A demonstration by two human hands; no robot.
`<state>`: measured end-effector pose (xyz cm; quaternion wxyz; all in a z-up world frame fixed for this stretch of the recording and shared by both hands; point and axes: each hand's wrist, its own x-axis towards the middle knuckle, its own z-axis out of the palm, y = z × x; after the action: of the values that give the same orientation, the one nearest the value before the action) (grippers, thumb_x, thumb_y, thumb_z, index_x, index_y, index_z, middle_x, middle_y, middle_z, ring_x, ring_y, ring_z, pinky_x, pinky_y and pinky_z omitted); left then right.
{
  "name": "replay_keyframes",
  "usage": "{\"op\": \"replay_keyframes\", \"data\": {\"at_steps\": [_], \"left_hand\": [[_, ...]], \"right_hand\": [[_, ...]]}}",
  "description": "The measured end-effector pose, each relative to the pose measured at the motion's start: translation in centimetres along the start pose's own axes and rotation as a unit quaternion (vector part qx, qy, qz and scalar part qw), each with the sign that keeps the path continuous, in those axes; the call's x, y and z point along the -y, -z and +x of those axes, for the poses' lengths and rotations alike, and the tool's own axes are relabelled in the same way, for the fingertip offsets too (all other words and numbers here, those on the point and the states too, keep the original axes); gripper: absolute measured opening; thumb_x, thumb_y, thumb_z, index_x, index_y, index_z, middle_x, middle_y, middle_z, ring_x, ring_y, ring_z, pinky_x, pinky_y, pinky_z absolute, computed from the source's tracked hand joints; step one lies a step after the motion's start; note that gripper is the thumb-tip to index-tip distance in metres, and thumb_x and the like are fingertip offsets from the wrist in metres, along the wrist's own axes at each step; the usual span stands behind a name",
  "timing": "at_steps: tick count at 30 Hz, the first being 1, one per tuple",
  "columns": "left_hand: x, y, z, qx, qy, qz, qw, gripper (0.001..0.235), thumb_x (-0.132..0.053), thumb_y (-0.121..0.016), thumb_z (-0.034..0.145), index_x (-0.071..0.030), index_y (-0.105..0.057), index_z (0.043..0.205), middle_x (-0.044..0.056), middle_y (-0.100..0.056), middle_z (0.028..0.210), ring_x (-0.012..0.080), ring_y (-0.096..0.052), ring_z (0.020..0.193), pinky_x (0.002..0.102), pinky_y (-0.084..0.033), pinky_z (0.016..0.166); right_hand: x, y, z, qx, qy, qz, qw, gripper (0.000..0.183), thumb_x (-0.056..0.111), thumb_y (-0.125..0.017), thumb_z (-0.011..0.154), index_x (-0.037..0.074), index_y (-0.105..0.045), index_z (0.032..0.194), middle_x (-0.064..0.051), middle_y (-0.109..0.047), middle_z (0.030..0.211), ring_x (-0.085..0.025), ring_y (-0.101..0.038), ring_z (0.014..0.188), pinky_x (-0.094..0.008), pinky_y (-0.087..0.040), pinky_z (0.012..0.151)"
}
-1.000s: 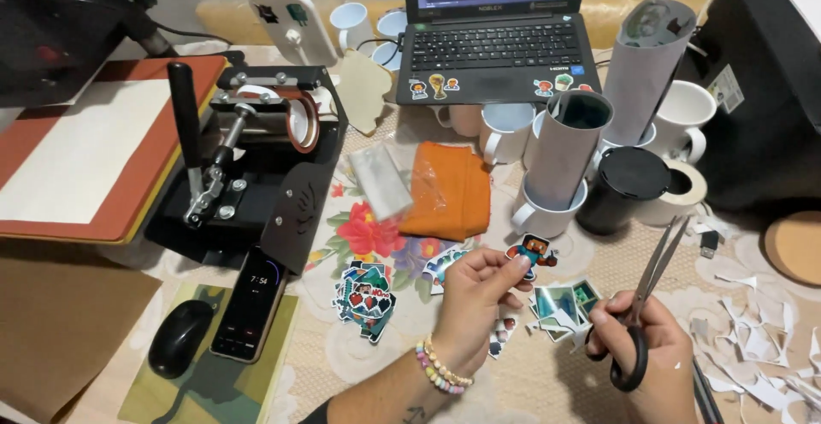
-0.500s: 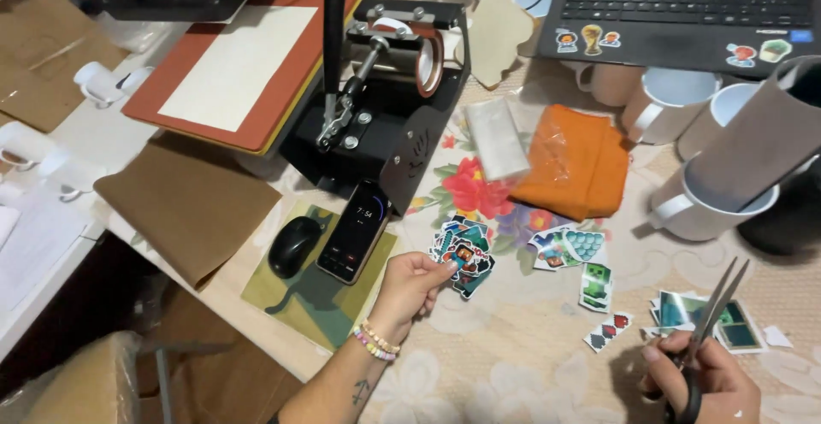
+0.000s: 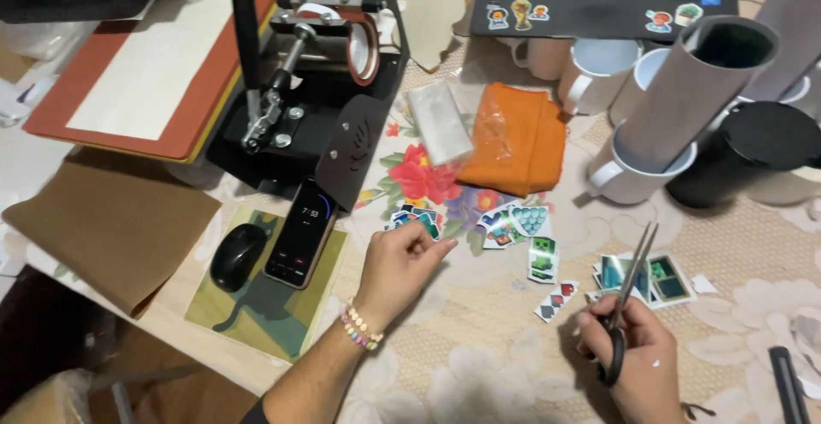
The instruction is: Cutting out small printed designs from a sheet of paper using scissors with precision.
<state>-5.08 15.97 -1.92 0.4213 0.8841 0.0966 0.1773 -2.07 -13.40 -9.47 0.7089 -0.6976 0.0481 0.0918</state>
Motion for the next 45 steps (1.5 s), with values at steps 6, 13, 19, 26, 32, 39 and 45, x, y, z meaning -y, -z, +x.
{"op": "replay_keyframes", "data": {"at_steps": [6, 13, 19, 26, 32, 39, 45], "left_hand": [[-2.3, -6.9, 5.7, 0.127, -0.204, 0.136, 0.961, 0.016, -0.021, -0.07, 0.092, -0.011, -0.064, 0.08, 0.005, -0.068, 0.077, 0.0266, -0.061, 0.079, 0.043, -0.045, 0.061], [-1.2, -11.8, 10.8, 0.291, -0.166, 0.288, 0.897, 0.036, -0.031, -0.085, 0.078, -0.01, -0.07, 0.102, 0.008, -0.061, 0.094, 0.0275, -0.053, 0.095, 0.042, -0.046, 0.08], [-1.5, -11.0, 10.5, 0.285, -0.098, 0.208, 0.93, 0.03, -0.022, -0.091, 0.073, -0.014, -0.064, 0.084, 0.002, -0.063, 0.089, 0.0233, -0.057, 0.09, 0.037, -0.045, 0.069], [-5.7, -9.0, 8.1, 0.157, 0.058, -0.11, 0.98, 0.012, -0.014, -0.085, 0.079, -0.01, -0.073, 0.079, 0.002, -0.074, 0.081, 0.0145, -0.067, 0.08, 0.029, -0.054, 0.073], [-10.6, -7.4, 2.8, 0.196, 0.104, -0.352, 0.909, 0.01, -0.01, -0.08, 0.084, -0.005, -0.072, 0.085, 0.003, -0.071, 0.077, 0.0078, -0.061, 0.064, 0.021, -0.05, 0.057], [-12.9, -8.3, 0.4, 0.245, 0.069, -0.346, 0.903, 0.009, -0.013, -0.081, 0.082, -0.007, -0.074, 0.086, -0.001, -0.073, 0.08, 0.0055, -0.059, 0.071, 0.023, -0.049, 0.067], [-16.0, -8.5, -0.1, 0.251, 0.063, -0.357, 0.897, 0.025, -0.017, -0.081, 0.086, -0.008, -0.072, 0.065, -0.01, -0.049, 0.056, 0.0006, -0.033, 0.056, 0.022, -0.023, 0.048]], "right_hand": [[0.9, -0.2, 0.4, -0.04, 0.04, 0.037, 0.998, 0.016, 0.003, -0.071, 0.088, 0.006, -0.056, 0.093, -0.007, -0.062, 0.081, -0.015, -0.057, 0.057, -0.026, -0.047, 0.056], [2.6, -0.3, 0.4, -0.033, 0.019, 0.058, 0.998, 0.014, 0.003, -0.071, 0.087, 0.004, -0.058, 0.092, -0.009, -0.06, 0.074, -0.018, -0.059, 0.057, -0.03, -0.051, 0.054], [2.5, -0.4, 0.6, -0.021, 0.024, 0.052, 0.998, 0.012, 0.002, -0.07, 0.088, 0.004, -0.058, 0.092, -0.008, -0.06, 0.068, -0.017, -0.06, 0.055, -0.029, -0.052, 0.051], [3.7, -0.5, -0.1, -0.009, 0.062, 0.087, 0.994, 0.014, 0.002, -0.07, 0.088, 0.005, -0.057, 0.093, -0.01, -0.063, 0.078, -0.019, -0.062, 0.069, -0.032, -0.055, 0.063], [8.3, 0.8, -0.6, -0.019, 0.107, 0.068, 0.992, 0.018, 0.008, -0.074, 0.083, 0.006, -0.057, 0.092, -0.012, -0.071, 0.104, -0.015, -0.058, 0.06, -0.029, -0.052, 0.056], [10.3, 2.4, -1.5, -0.018, 0.134, 0.142, 0.981, 0.021, 0.0, -0.071, 0.085, 0.004, -0.053, 0.096, -0.014, -0.065, 0.084, -0.019, -0.059, 0.059, -0.03, -0.051, 0.059], [11.9, 2.7, -2.0, -0.089, 0.151, 0.146, 0.974, 0.02, 0.0, -0.071, 0.084, 0.004, -0.053, 0.093, -0.012, -0.058, 0.072, -0.018, -0.059, 0.056, -0.029, -0.05, 0.056]]}}
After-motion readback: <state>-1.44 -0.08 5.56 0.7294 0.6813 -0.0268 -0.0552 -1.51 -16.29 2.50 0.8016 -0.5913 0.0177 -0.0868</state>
